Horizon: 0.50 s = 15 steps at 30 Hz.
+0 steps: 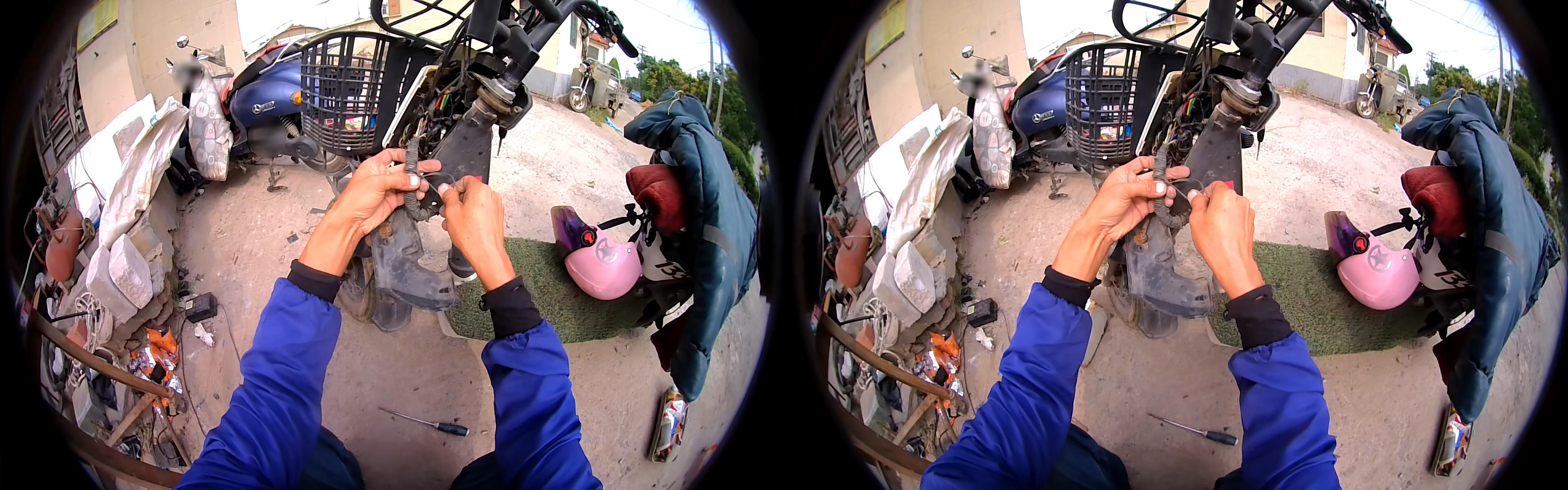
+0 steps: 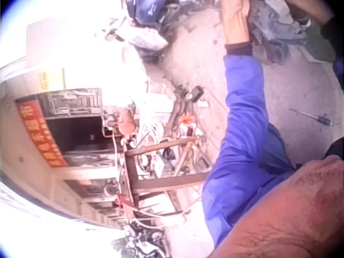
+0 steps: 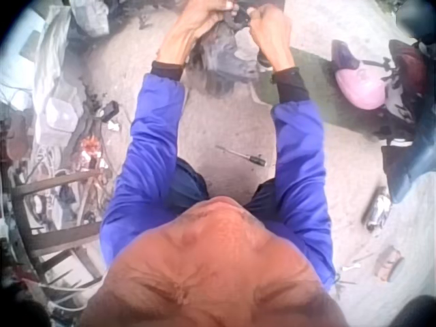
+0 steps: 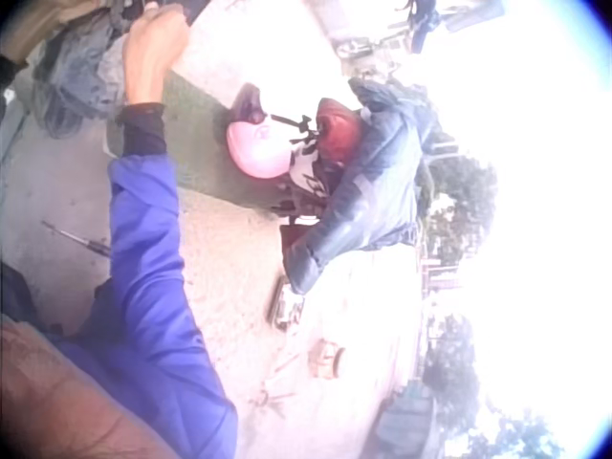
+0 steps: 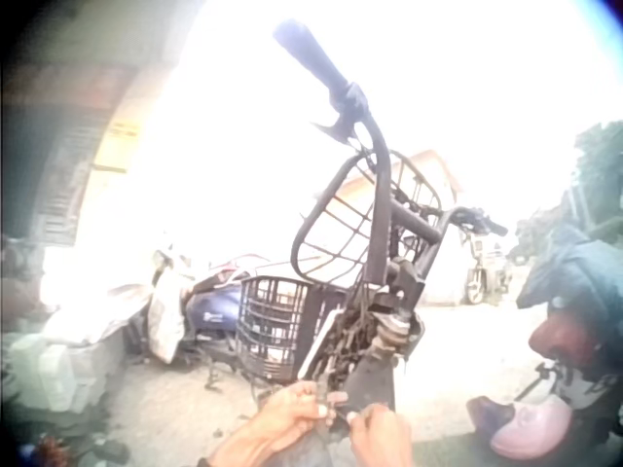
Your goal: The person repairs the front handlebar assembly of a scooter. They connect electrical wires and secure them with a zip tie, then reattach the plastic handlebar cover and fasten it with screws using a screwdriver.
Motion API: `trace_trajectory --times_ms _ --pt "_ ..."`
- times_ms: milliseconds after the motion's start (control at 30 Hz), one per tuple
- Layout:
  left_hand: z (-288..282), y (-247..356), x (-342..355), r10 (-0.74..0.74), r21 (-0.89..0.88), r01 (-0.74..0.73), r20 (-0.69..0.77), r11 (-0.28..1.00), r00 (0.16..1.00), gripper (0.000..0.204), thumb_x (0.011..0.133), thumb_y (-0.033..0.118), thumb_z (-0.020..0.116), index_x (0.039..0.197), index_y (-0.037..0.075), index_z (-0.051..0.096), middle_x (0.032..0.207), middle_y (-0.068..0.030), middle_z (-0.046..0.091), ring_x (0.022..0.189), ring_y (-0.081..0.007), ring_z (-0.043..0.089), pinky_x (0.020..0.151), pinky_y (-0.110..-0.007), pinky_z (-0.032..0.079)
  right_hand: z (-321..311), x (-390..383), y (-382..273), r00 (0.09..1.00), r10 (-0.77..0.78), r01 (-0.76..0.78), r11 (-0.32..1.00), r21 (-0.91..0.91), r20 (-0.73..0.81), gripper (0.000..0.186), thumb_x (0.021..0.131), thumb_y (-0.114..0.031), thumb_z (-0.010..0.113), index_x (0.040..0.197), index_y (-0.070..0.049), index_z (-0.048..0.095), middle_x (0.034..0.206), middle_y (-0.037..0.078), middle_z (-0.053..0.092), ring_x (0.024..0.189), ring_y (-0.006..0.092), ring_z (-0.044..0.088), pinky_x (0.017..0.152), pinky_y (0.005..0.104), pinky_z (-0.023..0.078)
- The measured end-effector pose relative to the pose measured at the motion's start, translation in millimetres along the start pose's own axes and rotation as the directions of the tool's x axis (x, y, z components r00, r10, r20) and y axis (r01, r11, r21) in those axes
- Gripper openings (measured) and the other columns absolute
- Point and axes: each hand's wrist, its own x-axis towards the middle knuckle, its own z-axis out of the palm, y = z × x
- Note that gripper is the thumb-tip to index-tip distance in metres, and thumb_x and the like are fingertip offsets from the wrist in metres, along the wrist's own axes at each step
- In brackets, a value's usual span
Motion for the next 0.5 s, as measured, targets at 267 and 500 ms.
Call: trace_trajectory --times_ms 267,500 --pt "1 7 -3 0.0 0.2 -0.006 0.032 0.98 0.999 0.044 0.095 -0.014 0.07 0.13 0.002 0.048 0.135 -0.031 0.072 0.122 -0.0357 0.078 0.105 -0.044 0.066 5 3 -2 0.998 0.033 -0.029 0.996 0.081 -0.049 0.034 0.102 -0.025 0.075 0.089 0.006 0.073 0.083 0.027 0.077 0.082 0.0478 0.077 0.076 0.0552 0.058" --pt "-2 15 -3 0.088 0.463 -0.14 0.133 0.875 0.987 0.042 0.095 -0.017 0.054 0.13 0.003 0.046 0.127 -0.0251 0.075 0.113 -0.021 0.074 0.096 -0.033 0.06 7 -3 -10 0.969 0.076 -0.173 0.886 0.43 0.234 0.03 0.102 -0.019 0.08 0.109 0.009 0.074 0.097 0.019 0.083 0.088 0.0244 0.081 0.078 0.038 0.062"
